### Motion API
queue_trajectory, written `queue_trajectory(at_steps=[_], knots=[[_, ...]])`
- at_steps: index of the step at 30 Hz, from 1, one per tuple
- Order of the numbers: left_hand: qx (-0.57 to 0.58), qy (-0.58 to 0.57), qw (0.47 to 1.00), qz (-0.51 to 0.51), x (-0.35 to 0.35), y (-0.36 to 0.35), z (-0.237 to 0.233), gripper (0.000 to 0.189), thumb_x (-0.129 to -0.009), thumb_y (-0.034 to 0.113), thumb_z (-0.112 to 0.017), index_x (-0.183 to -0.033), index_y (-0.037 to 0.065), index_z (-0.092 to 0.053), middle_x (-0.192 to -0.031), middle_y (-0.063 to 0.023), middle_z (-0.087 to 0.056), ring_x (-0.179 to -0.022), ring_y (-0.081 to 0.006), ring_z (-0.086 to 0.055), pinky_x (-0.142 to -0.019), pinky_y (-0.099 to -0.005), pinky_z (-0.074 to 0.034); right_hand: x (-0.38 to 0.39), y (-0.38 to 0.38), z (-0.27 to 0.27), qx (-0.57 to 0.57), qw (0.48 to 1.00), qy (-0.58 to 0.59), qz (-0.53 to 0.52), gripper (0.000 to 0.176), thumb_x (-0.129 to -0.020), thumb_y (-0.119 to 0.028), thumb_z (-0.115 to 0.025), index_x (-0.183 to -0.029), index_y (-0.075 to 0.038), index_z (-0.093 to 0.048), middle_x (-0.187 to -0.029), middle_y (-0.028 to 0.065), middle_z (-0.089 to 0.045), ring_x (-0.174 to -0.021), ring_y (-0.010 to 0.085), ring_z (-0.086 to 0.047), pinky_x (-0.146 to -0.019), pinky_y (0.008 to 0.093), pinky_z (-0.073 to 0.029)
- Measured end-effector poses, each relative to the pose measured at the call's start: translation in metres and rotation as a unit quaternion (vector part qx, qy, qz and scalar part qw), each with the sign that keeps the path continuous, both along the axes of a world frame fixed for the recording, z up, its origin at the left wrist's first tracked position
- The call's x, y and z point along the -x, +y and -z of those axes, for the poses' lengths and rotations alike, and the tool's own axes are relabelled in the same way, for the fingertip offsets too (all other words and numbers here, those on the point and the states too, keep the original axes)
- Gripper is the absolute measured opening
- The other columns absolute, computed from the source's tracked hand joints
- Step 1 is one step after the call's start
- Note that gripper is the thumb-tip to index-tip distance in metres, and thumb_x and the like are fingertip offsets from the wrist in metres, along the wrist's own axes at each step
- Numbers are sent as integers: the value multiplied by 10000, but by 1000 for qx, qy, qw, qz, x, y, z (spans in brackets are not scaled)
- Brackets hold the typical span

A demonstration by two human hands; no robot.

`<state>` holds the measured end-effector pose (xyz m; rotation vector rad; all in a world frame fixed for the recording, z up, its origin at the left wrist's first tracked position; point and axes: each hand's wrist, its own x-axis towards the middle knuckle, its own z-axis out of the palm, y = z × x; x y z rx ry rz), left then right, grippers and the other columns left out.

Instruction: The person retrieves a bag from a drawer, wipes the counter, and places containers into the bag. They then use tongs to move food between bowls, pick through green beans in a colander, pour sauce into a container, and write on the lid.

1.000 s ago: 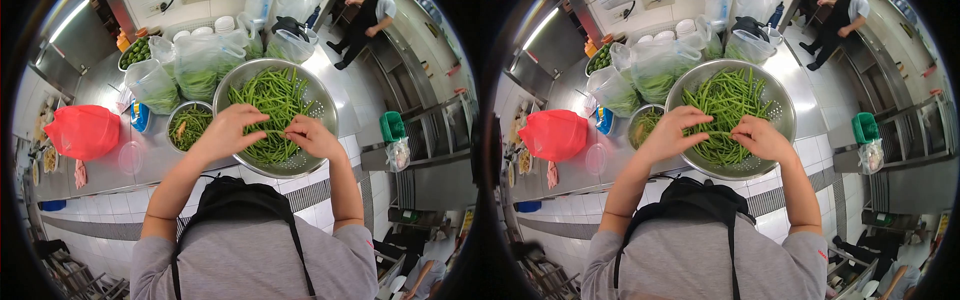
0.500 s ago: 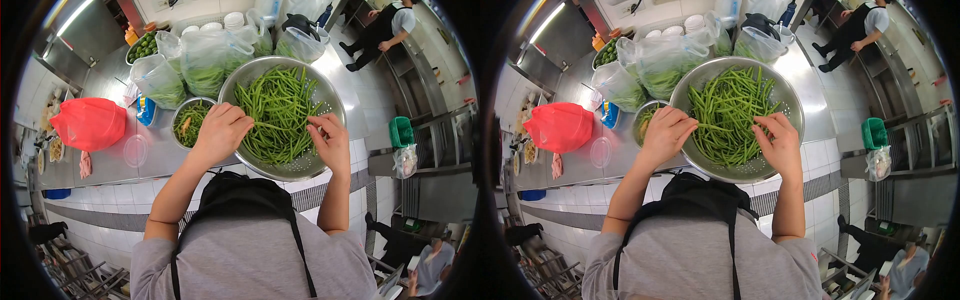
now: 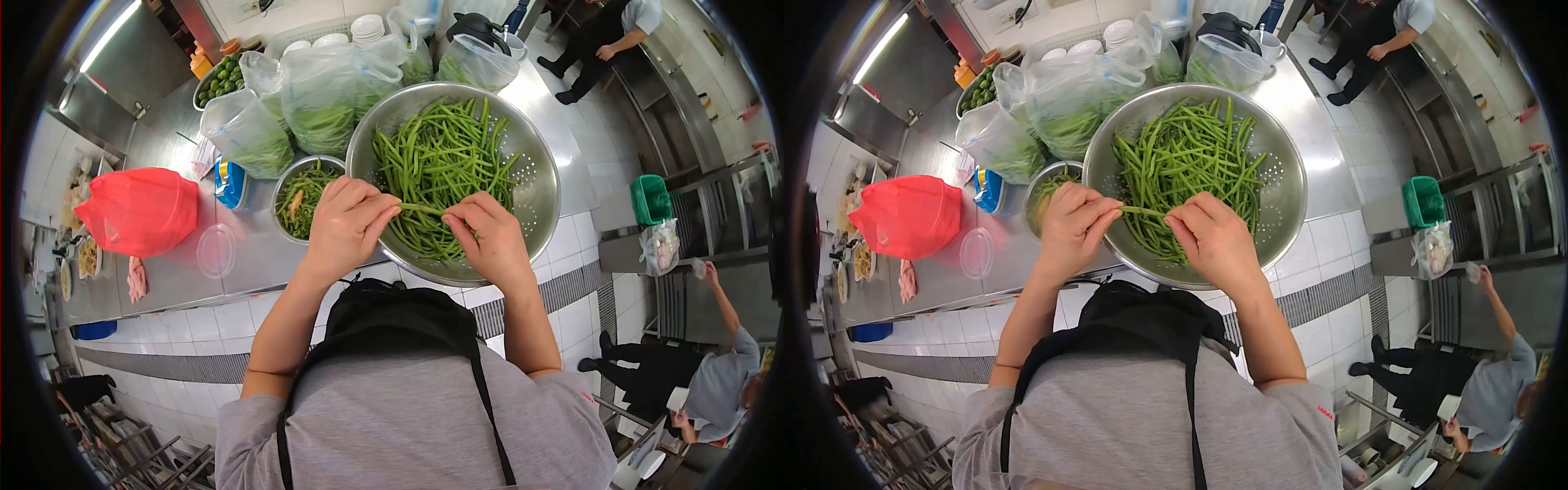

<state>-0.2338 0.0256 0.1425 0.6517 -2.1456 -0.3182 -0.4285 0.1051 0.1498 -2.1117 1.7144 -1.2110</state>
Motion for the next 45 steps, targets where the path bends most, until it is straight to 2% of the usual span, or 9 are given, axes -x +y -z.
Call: queue_trajectory(at_steps=[11, 16, 21, 24, 28, 32, 34, 41, 45], knots=[[-51, 29, 997, -46, -29, 0, -10, 117, -683, 35, -668, -800, 35, -661, -708, -66, -560, -664, -205, -519, -592, -293, -406, -10, 2, 3, -2, 999, -28, -30, 185, -738, -136, -649, -892, -43, -608, -815, 99, -558, -688, 257, -566, -597, 325, -473], [-45, 54, 971, -228, -74, -16, -17, 114, -724, 39, -643, -836, 25, -660, -735, -80, -575, -677, -213, -528, -615, -291, -407, 26, 6, 3, 38, 994, -51, 83, 203, -720, -64, -671, -913, -22, -624, -840, 103, -587, -602, 187, -567, -512, 264, -466], [-83, -190, 950, -231, -89, -26, 38, 333, -743, 104, -623, -1068, 48, -580, -987, -141, -553, -922, -283, -514, -800, -376, -413, 48, 16, 2, 77, 983, -48, 157, 108, -741, -39, -651, -840, -4, -628, -743, 92, -587, -561, 160, -544, -503, 250, -439], [-24, -73, 977, -200, -82, -25, 38, 106, -782, 104, -596, -815, 3, -600, -788, -112, -557, -747, -246, -513, -676, -342, -399, 69, 38, -3, 137, 954, -73, 255, 70, -761, -43, -637, -738, 14, -603, -649, 83, -574, -549, 137, -528, -502, 234, -414], [-149, -44, 969, -192, -85, -27, 32, 315, -863, 115, -525, -579, -20, -491, -592, -59, -455, -532, -148, -409, -497, -272, -318, 79, 84, 13, 154, 886, -287, 329, 267, -886, -170, -513, -686, -7, -583, -543, 8, -487, -483, 59, -414, -468, 198, -329], [-79, 66, 992, -73, -59, -13, 23, 156, -898, 69, -420, -844, -11, -542, -680, -65, -503, -506, -111, -365, -478, -250, -327, 47, 109, 20, 176, 838, -364, 368, 132, -879, -108, -501, -869, -9, -588, -567, -11, -483, -507, 53, -439, -460, 193, -349], [-121, 56, 990, -46, -63, -3, 21, 134, -874, 28, -416, -928, -2, -535, -804, -84, -507, -571, -118, -414, -499, -248, -357, 29, 107, 29, 165, 846, -291, 415, 165, -868, -64, -497, -1012, -13, -559, -656, 7, -518, -549, 47, -467, -485, 185, -384], [-157, 50, 985, 57, -54, 14, 0, 384, -755, -94, -469, -1113, 34, -525, -1153, -132, -478, -877, -186, -553, -648, -265, -481, 23, 59, 15, -69, 950, 66, 299, 110, -754, -132, -605, -800, -41, -647, -767, 89, -610, -639, 231, -580, -571, 320, -471], [-22, 8, 994, 104, -41, 15, -8, 290, -731, -69, -536, -999, 32, -581, -1039, -128, -548, -888, -239, -565, -691, -292, -480, 11, 17, 0, -445, 831, 278, 183, 175, -729, -179, -587, -828, -52, -656, -867, 109, -641, -788, 276, -625, -657, 373, -501]])
